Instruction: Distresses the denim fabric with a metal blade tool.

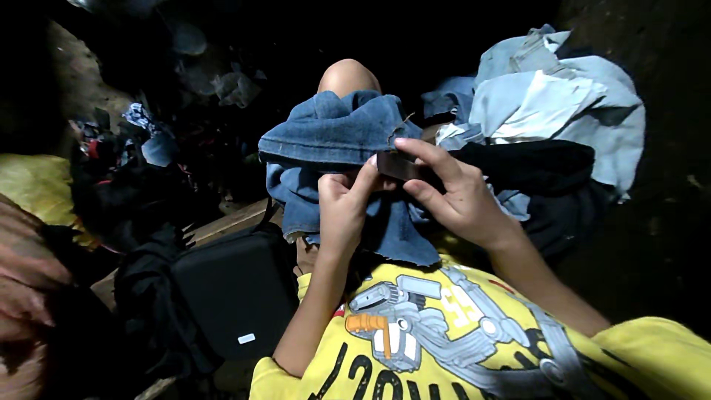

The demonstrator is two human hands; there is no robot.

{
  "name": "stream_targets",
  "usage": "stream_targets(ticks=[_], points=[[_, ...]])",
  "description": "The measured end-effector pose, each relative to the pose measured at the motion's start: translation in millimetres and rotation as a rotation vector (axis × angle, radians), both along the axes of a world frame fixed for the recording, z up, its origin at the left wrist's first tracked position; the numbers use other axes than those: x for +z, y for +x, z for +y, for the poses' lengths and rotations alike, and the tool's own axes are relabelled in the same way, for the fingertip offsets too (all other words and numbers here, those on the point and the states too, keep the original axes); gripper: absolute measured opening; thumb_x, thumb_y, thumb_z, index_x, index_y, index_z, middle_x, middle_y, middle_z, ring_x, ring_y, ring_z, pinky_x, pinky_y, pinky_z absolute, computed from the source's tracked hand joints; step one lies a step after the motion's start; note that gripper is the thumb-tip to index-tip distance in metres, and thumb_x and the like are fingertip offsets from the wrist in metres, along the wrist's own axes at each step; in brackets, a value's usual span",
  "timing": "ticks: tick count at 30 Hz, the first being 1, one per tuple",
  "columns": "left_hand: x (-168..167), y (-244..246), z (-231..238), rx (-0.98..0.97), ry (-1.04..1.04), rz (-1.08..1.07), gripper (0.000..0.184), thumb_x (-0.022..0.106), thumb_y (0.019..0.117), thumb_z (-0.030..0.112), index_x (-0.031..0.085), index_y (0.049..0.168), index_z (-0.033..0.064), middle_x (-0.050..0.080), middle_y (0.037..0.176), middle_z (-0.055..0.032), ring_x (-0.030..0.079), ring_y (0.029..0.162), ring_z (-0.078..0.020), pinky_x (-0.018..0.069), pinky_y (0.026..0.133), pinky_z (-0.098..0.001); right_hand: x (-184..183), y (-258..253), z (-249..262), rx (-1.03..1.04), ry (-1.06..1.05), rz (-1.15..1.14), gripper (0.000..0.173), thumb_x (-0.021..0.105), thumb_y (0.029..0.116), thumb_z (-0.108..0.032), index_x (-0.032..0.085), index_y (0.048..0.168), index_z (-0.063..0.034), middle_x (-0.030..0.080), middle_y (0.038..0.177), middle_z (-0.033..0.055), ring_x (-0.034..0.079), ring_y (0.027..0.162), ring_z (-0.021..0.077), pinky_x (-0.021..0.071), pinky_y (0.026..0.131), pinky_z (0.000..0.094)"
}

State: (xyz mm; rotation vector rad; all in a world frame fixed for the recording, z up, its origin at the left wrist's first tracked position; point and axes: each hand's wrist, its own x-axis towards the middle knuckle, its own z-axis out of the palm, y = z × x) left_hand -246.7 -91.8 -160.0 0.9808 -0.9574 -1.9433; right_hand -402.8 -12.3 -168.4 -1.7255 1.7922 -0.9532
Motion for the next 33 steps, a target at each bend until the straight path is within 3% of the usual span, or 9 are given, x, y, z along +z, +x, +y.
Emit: stream_targets(ticks=[3,6,8,10,14,17,21,27,33], points=[[0.0,-1.1,2.1,0.013,-0.007,-0.014,0.02,0.056,0.1011,0.003,0.072,0.09,0.0089,0.074,0.076,0.0023,0.069,0.065,-0.0032,0.0603,0.065,-0.0205,-2.7,3.6,1.2,-0.075,-0.05,-0.024,0.038,0.05,0.1064,-0.029,0.066,0.137,-0.0132,0.061,0.088,0.0064,0.06,0.073,0.0128,0.0489,0.06,0.0283],[1.7,-0.7,2.1,0.042,0.031,-0.032,0.023,0.054,0.1032,0.006,0.071,0.09,0.012,0.075,0.075,0.002,0.071,0.064,-0.0045,0.0614,0.065,-0.0216,-7.1,-0.2,1.0,-0.179,-0.087,-0.279,0.038,0.049,0.1083,-0.025,0.063,0.138,-0.0051,0.065,0.097,0.0022,0.057,0.079,0.0008,0.0494,0.072,0.017],[0.3,-0.3,1.9,0.048,0.037,-0.016,0.025,0.052,0.1043,0.008,0.071,0.089,0.0124,0.075,0.075,0.0016,0.071,0.064,-0.005,0.0614,0.066,-0.022,-7.8,-3.2,-0.4,-0.223,-0.063,-0.498,0.039,0.045,0.1094,-0.023,0.057,0.143,-0.0071,0.06,0.089,-0.0095,0.051,0.071,-0.0077,0.0445,0.065,0.0089],[-0.5,-0.9,2.3,0.05,0.04,-0.011,0.025,0.052,0.1041,0.008,0.071,0.089,0.0121,0.076,0.077,0.0003,0.072,0.067,-0.0058,0.0612,0.068,-0.0224,-8.5,-2.5,0.5,-0.234,-0.017,-0.631,0.039,0.044,0.1095,-0.022,0.055,0.145,-0.0104,0.056,0.083,-0.0118,0.049,0.066,-0.0067,0.0424,0.06,0.0091],[1.0,-1.2,2.2,0.093,0.048,0.036,0.01,0.07,0.0912,0.004,0.07,0.098,0.0105,0.077,0.084,-0.001,0.074,0.072,-0.0089,0.0632,0.068,-0.0257,-4.0,-1.5,2.7,-0.18,0.014,-0.768,0.038,0.052,0.1065,-0.024,0.056,0.145,-0.0219,0.058,0.088,-0.0151,0.052,0.072,-0.0074,0.0449,0.065,0.0093],[1.3,-2.6,1.7,0.031,0.031,0.029,0.034,0.081,0.0808,0.002,0.063,0.108,0.0108,0.074,0.083,0.002,0.07,0.069,-0.0058,0.0622,0.067,-0.024,1.6,2.1,4.4,-0.073,0.005,-0.887,0.036,0.053,0.106,-0.031,0.058,0.142,-0.0272,0.061,0.088,-0.0159,0.051,0.067,-0.0087,0.0426,0.059,0.0073],[1.8,-2.4,-1.6,-0.052,0.023,-0.056,0.026,0.072,0.0884,-0.002,0.063,0.11,0.0099,0.074,0.087,0.0024,0.07,0.069,-0.0051,0.0621,0.065,-0.0231,3.1,5.4,3.6,-0.046,-0.028,-0.904,0.034,0.054,0.1054,-0.029,0.061,0.139,-0.0256,0.061,0.089,-0.0159,0.05,0.069,-0.0094,0.0427,0.061,0.0071],[-2.6,-2.4,-0.1,0.018,0.01,0.011,0.019,0.065,0.0928,-0.004,0.064,0.105,0.0102,0.074,0.086,0.0022,0.071,0.072,-0.0069,0.0632,0.072,-0.026,-2.1,-7.7,7.5,-0.191,0.183,-0.815,0.041,0.041,0.1092,-0.024,0.052,0.148,-0.0205,0.05,0.074,-0.0093,0.043,0.056,-0.0027,0.0348,0.047,0.0109],[-3.4,-1.1,1.6,0.027,0.003,0.011,0.027,0.069,0.0903,-0.006,0.063,0.111,0.0106,0.075,0.092,0.0026,0.073,0.078,-0.0077,0.0636,0.076,-0.0271,5.5,-32.6,18.2,-0.268,0.156,-0.66,0.051,0.031,0.1107,-0.042,0.05,0.146,-0.0113,0.049,0.074,-0.0119,0.041,0.054,-0.0045,0.0342,0.049,0.0108]])
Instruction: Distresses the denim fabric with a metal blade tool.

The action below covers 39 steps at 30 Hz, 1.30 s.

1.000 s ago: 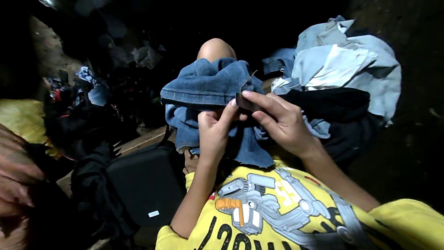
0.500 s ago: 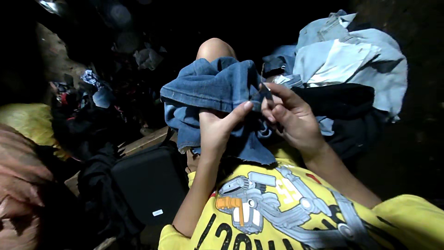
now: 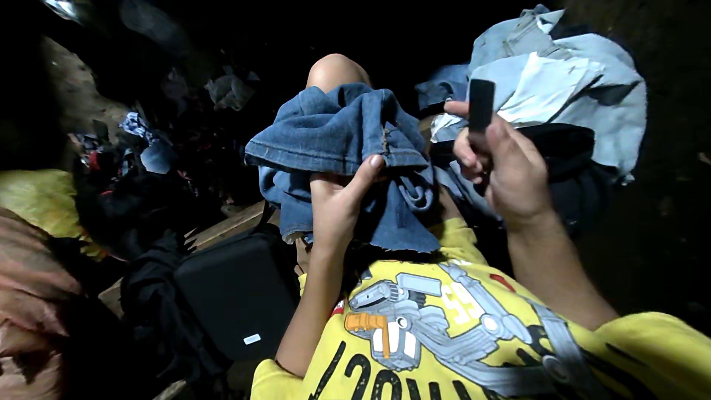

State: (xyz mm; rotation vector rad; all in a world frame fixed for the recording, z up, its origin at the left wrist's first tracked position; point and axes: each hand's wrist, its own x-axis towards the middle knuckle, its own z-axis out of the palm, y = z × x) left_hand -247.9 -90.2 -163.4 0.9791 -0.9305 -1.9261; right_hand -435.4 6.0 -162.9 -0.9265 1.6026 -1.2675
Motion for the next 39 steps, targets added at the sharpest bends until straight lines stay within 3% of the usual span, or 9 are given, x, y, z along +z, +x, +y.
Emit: stream_targets(ticks=[5,8,10,18,23,27,29,33,39], points=[[0.3,-1.8,2.9,0.02,-0.016,-0.003,0.039,0.072,0.0814,-0.013,0.058,0.111,0.0087,0.075,0.093,0.0033,0.073,0.087,-0.0066,0.0626,0.083,-0.0272,11.9,13.3,-5.7,0.256,-0.108,0.24,0.051,0.058,0.0997,-0.028,0.054,0.143,-0.0018,0.065,0.089,-0.0051,0.054,0.065,-0.0065,0.0488,0.057,0.0112],[-0.9,-0.5,3.5,-0.003,-0.061,-0.024,0.044,0.073,0.0795,-0.013,0.06,0.114,0.011,0.075,0.099,0.0061,0.071,0.092,-0.0034,0.061,0.085,-0.0248,4.4,20.1,-14.7,0.328,-0.106,0.346,0.052,0.059,0.1009,-0.031,0.054,0.145,-0.004,0.072,0.114,0.0011,0.066,0.096,-0.0011,0.0563,0.084,0.0188],[-2.4,1.1,4.9,-0.003,-0.09,-0.056,0.043,0.072,0.0788,-0.014,0.062,0.113,0.0112,0.075,0.099,0.0066,0.071,0.092,-0.0029,0.0608,0.084,-0.0239,2.4,23.9,-16.4,0.339,-0.107,0.378,0.045,0.058,0.103,-0.03,0.059,0.143,-0.0093,0.07,0.124,0.0015,0.066,0.105,0.0013,0.0549,0.091,0.0209],[-5.0,-0.5,5.3,0.038,-0.113,-0.085,0.046,0.075,0.0797,-0.011,0.059,0.116,0.0106,0.075,0.099,0.0054,0.072,0.09,-0.0048,0.0619,0.083,-0.0259,-5.7,26.0,-12.3,0.177,-0.119,0.426,0.035,0.06,0.1017,-0.025,0.069,0.132,-0.0101,0.065,0.092,-0.0004,0.059,0.081,0.0012,0.0498,0.072,0.0164],[-5.1,-0.1,4.7,0.044,-0.111,-0.078,0.043,0.073,0.0808,-0.011,0.059,0.115,0.0104,0.075,0.097,0.0054,0.072,0.089,-0.005,0.062,0.082,-0.026,1.1,6.7,-8.9,0.241,-0.138,0.306,0.048,0.051,0.1062,-0.028,0.051,0.147,-0.0027,0.067,0.106,-0.0019,0.059,0.086,-0.0062,0.0515,0.078,0.0113],[-4.3,-1.1,3.7,0.015,-0.111,-0.106,0.024,0.067,0.0925,-0.003,0.061,0.109,0.0125,0.075,0.091,0.006,0.073,0.079,-0.0061,0.0634,0.077,-0.027,3.4,5.2,-10.5,0.165,-0.16,0.383,0.055,0.065,0.0964,-0.044,0.064,0.129,0.0012,0.054,0.075,-0.0085,0.041,0.06,-0.0087,0.0364,0.053,0.0077],[-4.1,-1.7,3.6,0.005,-0.135,-0.109,0.016,0.063,0.098,0.003,0.062,0.109,0.0136,0.075,0.092,0.0067,0.074,0.08,-0.0063,0.0639,0.078,-0.0277,3.6,10.6,-17.0,0.134,-0.21,0.43,0.054,0.069,0.0929,-0.044,0.068,0.117,0.0043,0.051,0.071,-0.0067,0.037,0.057,-0.0077,0.0327,0.051,0.0081],[-2.9,-1.6,3.6,0.0,-0.116,-0.103,0.01,0.06,0.1015,0.007,0.063,0.11,0.0125,0.075,0.094,0.0049,0.074,0.082,-0.0079,0.0644,0.077,-0.0293,8.3,16.8,-27.4,0.227,-0.237,0.447,0.06,0.04,0.1078,-0.048,0.062,0.129,0.0032,0.066,0.093,0.0021,0.056,0.075,-0.0012,0.0491,0.065,0.0157],[0.9,-1.9,0.4,0.037,-0.069,-0.058,0.011,0.062,0.0994,0.004,0.065,0.102,0.0147,0.075,0.086,0.0063,0.073,0.074,-0.0035,0.0627,0.072,-0.0228,2.4,14.0,-22.0,0.334,-0.168,0.514,0.058,0.055,0.1021,-0.046,0.055,0.141,-0.0028,0.066,0.084,-0.0016,0.058,0.069,0.0018,0.0515,0.06,0.0196]])
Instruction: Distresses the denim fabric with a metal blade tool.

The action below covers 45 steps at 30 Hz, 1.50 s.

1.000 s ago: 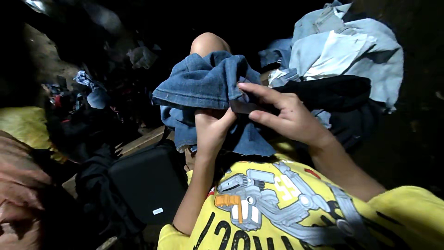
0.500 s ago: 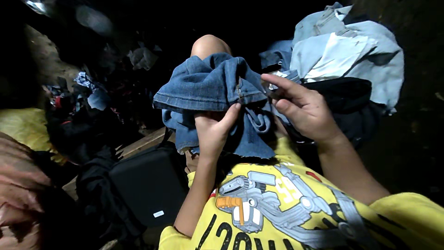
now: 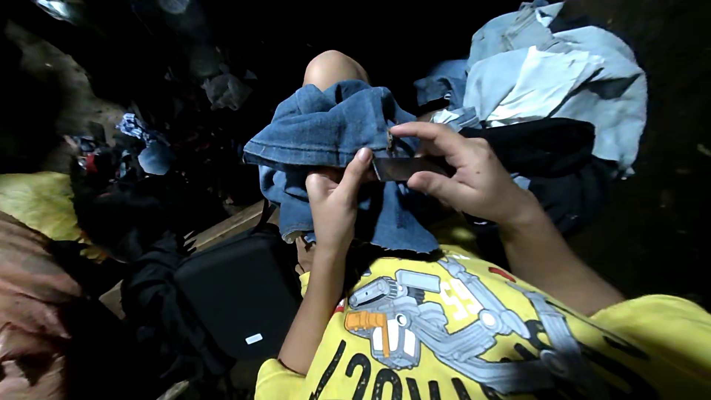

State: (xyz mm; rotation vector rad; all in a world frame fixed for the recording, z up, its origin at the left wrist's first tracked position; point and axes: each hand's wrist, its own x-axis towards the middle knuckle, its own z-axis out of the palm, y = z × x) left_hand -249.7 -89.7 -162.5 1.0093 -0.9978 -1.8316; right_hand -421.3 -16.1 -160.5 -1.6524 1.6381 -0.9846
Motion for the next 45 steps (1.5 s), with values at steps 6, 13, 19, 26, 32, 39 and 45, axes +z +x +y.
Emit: stream_targets(ticks=[6,13,19,26,32,39,45], points=[[-4.2,2.1,2.0,0.008,0.004,0.039,0.011,0.065,0.0975,0.004,0.067,0.102,0.013,0.076,0.088,0.0038,0.074,0.077,-0.0061,0.0636,0.074,-0.0256,-8.5,10.9,-3.7,-0.043,-0.102,-0.066,0.042,0.06,0.1025,-0.032,0.065,0.132,-0.002,0.071,0.115,0.0075,0.066,0.101,0.0046,0.0538,0.09,0.02],[-2.1,1.5,0.6,0.027,0.08,0.087,0.013,0.062,0.0993,0.002,0.062,0.109,0.0114,0.076,0.091,0.001,0.076,0.079,-0.0109,0.0648,0.078,-0.03,-11.5,9.7,4.3,-0.084,-0.038,-0.31,0.054,0.059,0.1032,-0.035,0.049,0.146,-0.0037,0.064,0.101,-0.0037,0.058,0.079,-0.0058,0.0513,0.069,0.0098],[-4.2,0.5,2.4,0.023,0.011,0.082,0.016,0.066,0.0965,0.003,0.065,0.107,0.0144,0.076,0.091,0.0053,0.074,0.08,-0.0056,0.0633,0.078,-0.026,-12.4,8.8,10.2,-0.038,0.021,-0.378,0.046,0.062,0.1012,-0.032,0.056,0.135,-0.0022,0.068,0.101,-0.0059,0.064,0.088,-0.0049,0.0555,0.078,0.0133],[-10.0,3.5,10.9,-0.023,-0.176,-0.046,0.03,0.073,0.0875,-0.003,0.063,0.11,0.0141,0.075,0.093,0.0104,0.072,0.084,-0.0011,0.0622,0.078,-0.0228,-13.7,21.9,8.4,-0.134,0.011,-0.406,0.048,0.061,0.1025,-0.024,0.051,0.144,-0.0039,0.065,0.112,-0.0026,0.063,0.097,-0.002,0.0548,0.086,0.0153],[-11.0,1.2,12.0,0.027,-0.132,-0.029,0.02,0.07,0.0908,-0.002,0.069,0.104,0.0129,0.077,0.093,0.0064,0.074,0.084,-0.0056,0.0633,0.08,-0.027,-14.6,28.9,15.1,-0.219,0.016,-0.463,0.035,0.058,0.104,-0.018,0.065,0.133,-0.0016,0.07,0.122,-0.002,0.064,0.109,-0.0023,0.0518,0.097,0.0164],[-5.0,-1.3,9.6,0.115,0.044,0.029,0.014,0.065,0.0966,0.001,0.066,0.108,0.0101,0.076,0.095,0.0002,0.075,0.084,-0.0112,0.0637,0.081,-0.0308,-37.1,8.1,9.7,-0.351,-0.127,0.172,0.03,0.059,0.1039,-0.02,0.072,0.129,-0.0131,0.062,0.086,0.0122,0.058,0.072,0.0165,0.0481,0.064,0.0292],[-5.6,-1.1,7.4,0.141,0.035,0.008,0.014,0.064,0.0972,0.0,0.064,0.107,0.0105,0.077,0.093,0.0008,0.076,0.081,-0.0111,0.0645,0.079,-0.0304,-29.2,-34.5,7.0,-0.421,0.069,-0.363,0.037,0.045,0.1079,-0.016,0.054,0.143,-0.0082,0.062,0.096,-0.012,0.052,0.071,-0.009,0.0439,0.064,0.009]])
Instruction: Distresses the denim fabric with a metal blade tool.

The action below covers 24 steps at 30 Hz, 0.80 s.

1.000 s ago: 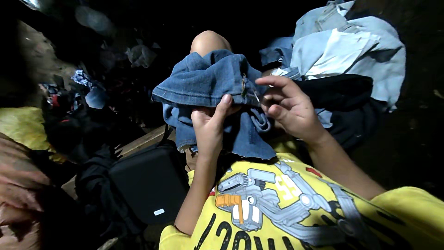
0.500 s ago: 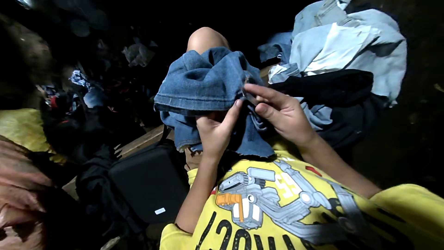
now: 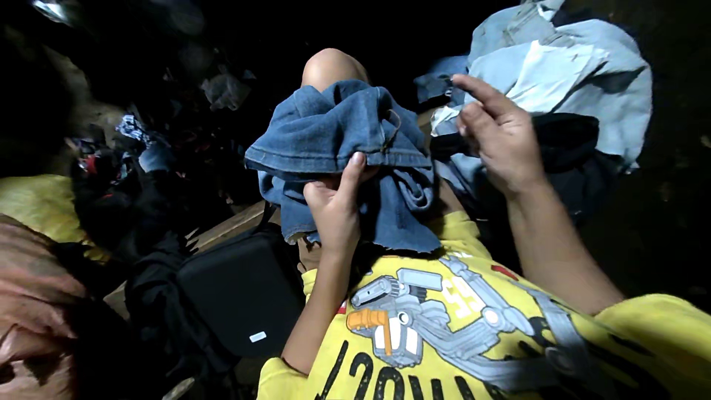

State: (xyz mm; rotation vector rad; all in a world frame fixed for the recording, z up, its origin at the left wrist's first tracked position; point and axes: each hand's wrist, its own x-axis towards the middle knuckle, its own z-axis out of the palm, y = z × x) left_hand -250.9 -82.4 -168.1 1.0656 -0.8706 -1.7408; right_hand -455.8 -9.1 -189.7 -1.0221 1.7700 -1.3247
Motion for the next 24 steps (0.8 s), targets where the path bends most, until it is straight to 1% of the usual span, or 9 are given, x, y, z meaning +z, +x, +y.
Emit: stream_targets(ticks=[2,3,5,9,12,16,19,22,24], points=[[0.3,-1.2,1.6,-0.023,-0.011,0.01,0.014,0.065,0.0974,0.002,0.065,0.108,0.0107,0.076,0.093,0.0011,0.075,0.082,-0.0108,0.0641,0.08,-0.03,20.8,13.5,6.5,0.167,-0.025,-0.357,0.037,0.042,0.1092,-0.026,0.05,0.145,-0.0187,0.054,0.074,-0.012,0.043,0.051,-0.0058,0.0361,0.045,0.0091],[-0.7,-2.7,0.2,-0.027,-0.02,0.026,0.014,0.065,0.0974,0.001,0.065,0.108,0.0104,0.077,0.093,0.0008,0.075,0.082,-0.0112,0.0642,0.08,-0.0305,25.0,18.1,5.8,0.26,-0.025,-0.47,0.037,0.044,0.1085,-0.034,0.052,0.143,-0.0221,0.052,0.07,-0.0115,0.041,0.048,-0.0052,0.0337,0.041,0.0096],[-1.6,-2.9,1.0,-0.029,-0.038,0.042,0.015,0.066,0.0961,0.0,0.067,0.107,0.0106,0.077,0.094,0.001,0.076,0.084,-0.0115,0.0641,0.082,-0.0314,27.3,28.1,6.9,0.383,-0.009,-0.572,0.039,0.05,0.1062,-0.04,0.056,0.139,-0.0205,0.052,0.07,-0.0126,0.039,0.05,-0.0068,0.0325,0.044,0.0086],[-5.5,-1.9,8.0,-0.018,-0.144,-0.007,0.024,0.072,0.0891,-0.004,0.068,0.104,0.0132,0.077,0.092,0.0059,0.074,0.082,-0.0054,0.063,0.078,-0.0258,30.4,43.5,8.3,0.375,0.114,-0.622,0.035,0.048,0.1058,-0.024,0.055,0.139,-0.0155,0.051,0.071,-0.011,0.04,0.052,-0.0066,0.0339,0.046,0.0078],[-6.1,-4.8,10.9,-0.001,-0.18,0.002,0.028,0.074,0.0855,-0.008,0.069,0.103,0.0134,0.077,0.092,0.0071,0.073,0.082,-0.0026,0.0622,0.078,-0.0234,27.1,48.9,10.4,0.335,0.123,-0.682,0.029,0.051,0.1057,-0.028,0.054,0.133,-0.0207,0.051,0.068,-0.0122,0.04,0.051,-0.0071,0.0337,0.047,0.0078],[-8.8,-5.8,11.3,0.005,-0.187,-0.005,0.025,0.074,0.0855,-0.007,0.07,0.1,0.0128,0.076,0.088,0.0068,0.071,0.076,-0.0024,0.0616,0.073,-0.022,22.6,52.3,10.8,0.366,0.081,-0.805,0.046,0.059,0.103,-0.033,0.046,0.146,-0.0263,0.055,0.071,-0.012,0.046,0.055,-0.0062,0.0382,0.05,0.0086],[-7.5,-3.5,9.5,-0.012,-0.142,0.003,0.022,0.074,0.0875,-0.005,0.07,0.1,0.0124,0.076,0.088,0.0055,0.072,0.077,-0.0039,0.062,0.073,-0.0229,20.2,54.7,10.5,0.352,0.056,-0.897,0.041,0.062,0.1013,-0.037,0.053,0.142,-0.0326,0.055,0.07,-0.0117,0.048,0.056,-0.0053,0.0399,0.05,0.0093],[-3.5,-3.6,8.3,-0.003,-0.081,0.022,0.017,0.072,0.0896,-0.004,0.071,0.098,0.0112,0.075,0.084,0.0031,0.071,0.073,-0.0044,0.061,0.072,-0.022,18.0,56.2,11.0,0.323,0.035,-0.921,0.038,0.06,0.1021,-0.036,0.054,0.14,-0.0318,0.056,0.071,-0.0106,0.048,0.055,-0.0046,0.0398,0.05,0.0099],[-1.3,-4.1,7.0,0.008,-0.05,0.022,0.015,0.071,0.0905,-0.002,0.071,0.096,0.0117,0.075,0.082,0.0033,0.07,0.071,-0.0037,0.0604,0.07,-0.0212,16.4,54.2,12.9,0.326,0.042,-0.894,0.043,0.059,0.1022,-0.039,0.05,0.143,-0.0313,0.054,0.07,-0.0116,0.047,0.055,-0.0049,0.0401,0.05,0.0099]])
